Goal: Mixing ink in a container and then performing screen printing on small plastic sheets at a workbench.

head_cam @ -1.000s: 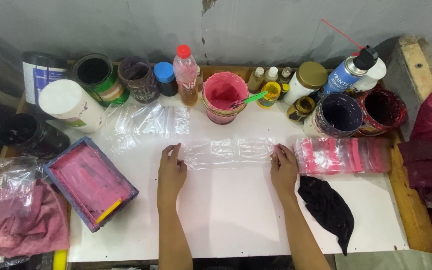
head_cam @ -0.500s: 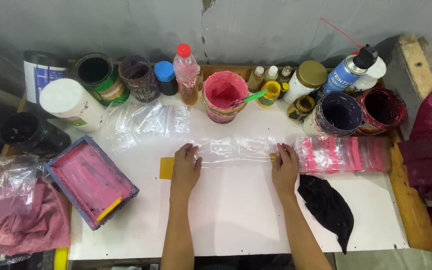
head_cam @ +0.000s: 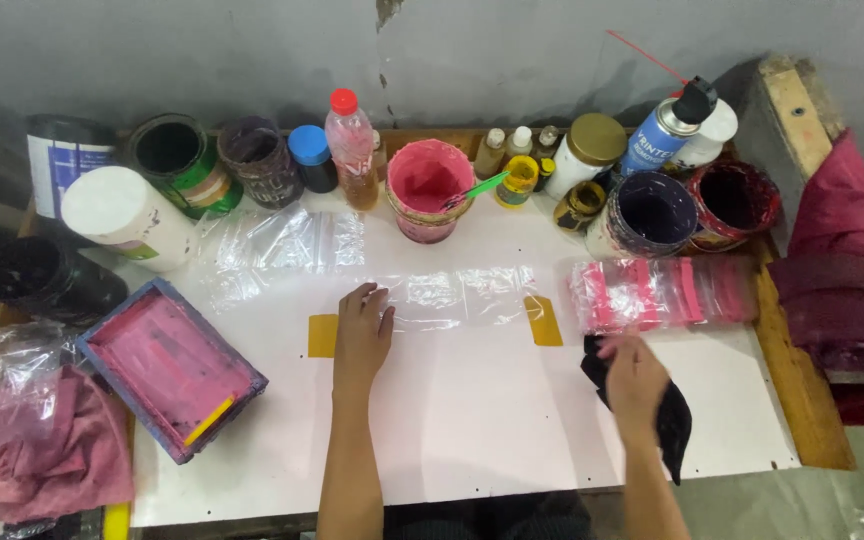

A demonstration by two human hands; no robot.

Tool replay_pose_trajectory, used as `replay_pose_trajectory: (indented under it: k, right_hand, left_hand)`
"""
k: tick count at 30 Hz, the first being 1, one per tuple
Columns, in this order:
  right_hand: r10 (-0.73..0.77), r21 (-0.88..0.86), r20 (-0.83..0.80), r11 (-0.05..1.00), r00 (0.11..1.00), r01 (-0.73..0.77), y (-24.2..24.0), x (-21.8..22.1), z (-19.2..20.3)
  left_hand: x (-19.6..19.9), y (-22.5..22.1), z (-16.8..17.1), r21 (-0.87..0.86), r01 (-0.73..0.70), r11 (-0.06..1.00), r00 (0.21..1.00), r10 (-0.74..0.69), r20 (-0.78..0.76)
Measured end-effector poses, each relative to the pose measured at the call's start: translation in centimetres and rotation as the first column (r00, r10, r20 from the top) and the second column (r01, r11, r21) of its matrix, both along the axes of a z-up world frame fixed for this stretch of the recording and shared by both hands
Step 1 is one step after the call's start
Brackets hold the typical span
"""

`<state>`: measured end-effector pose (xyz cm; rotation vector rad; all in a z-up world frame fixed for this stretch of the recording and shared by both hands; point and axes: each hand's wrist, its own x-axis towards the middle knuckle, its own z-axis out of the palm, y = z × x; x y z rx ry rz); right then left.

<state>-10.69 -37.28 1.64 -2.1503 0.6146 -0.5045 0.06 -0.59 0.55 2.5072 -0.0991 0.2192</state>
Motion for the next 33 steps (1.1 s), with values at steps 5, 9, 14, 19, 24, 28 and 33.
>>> replay_pose_trajectory:
  k: [5,9,14,19,24,28,33]
  right_hand:
    - [0.057,-0.444,-0.433,0.855,0.900,-0.268,-5.1,-2.7,-4.2]
    - [0.301,-0.204,-0.608,0.834,0.734,-0.512,0.0,-3.6,-4.8]
    - [0.328,-0.303,-0.041,0.896,0.944,-0.324,7.0,0.6,-1.6]
    - [0.435,-0.386,0.105,0.847,0.894,-0.366,12.9,8.3,-2.2]
    - [0.320,-0.194,-0.015,0.929,0.947,-0.317,13.2,11.8,-5.6]
    - [0.138,-0.128,0.070,0.983,0.988,-0.128,9.5,12.9,-6.4]
    - [0.401,-0.371,-0.062,0.841,0.914,-0.394,11.1,11.5,-7.2]
  left_hand:
    - [0.1,-1.2,-2.1,-0.074,0.182,0.981,0.950,-0.155,0.272]
    - [0.1,-4.1,-2.8,-0.015,0.306,0.952,0.900,-0.285,0.329]
    - [-0.8,-6.3,-4.4,0.104,0.342,0.934,0.912,-0.356,0.202]
    - [-0.9,-6.9,-4.5,0.150,0.337,0.930,0.939,-0.344,0.021]
    - [-1.3,-6.8,-3.6,0.178,0.333,0.926,0.940,-0.341,0.019]
    - [-1.3,-6.7,-2.8,0.156,0.323,0.934,0.946,-0.324,-0.019]
    - [-1.1,-6.7,-3.4,0.159,0.329,0.931,0.944,-0.330,-0.026]
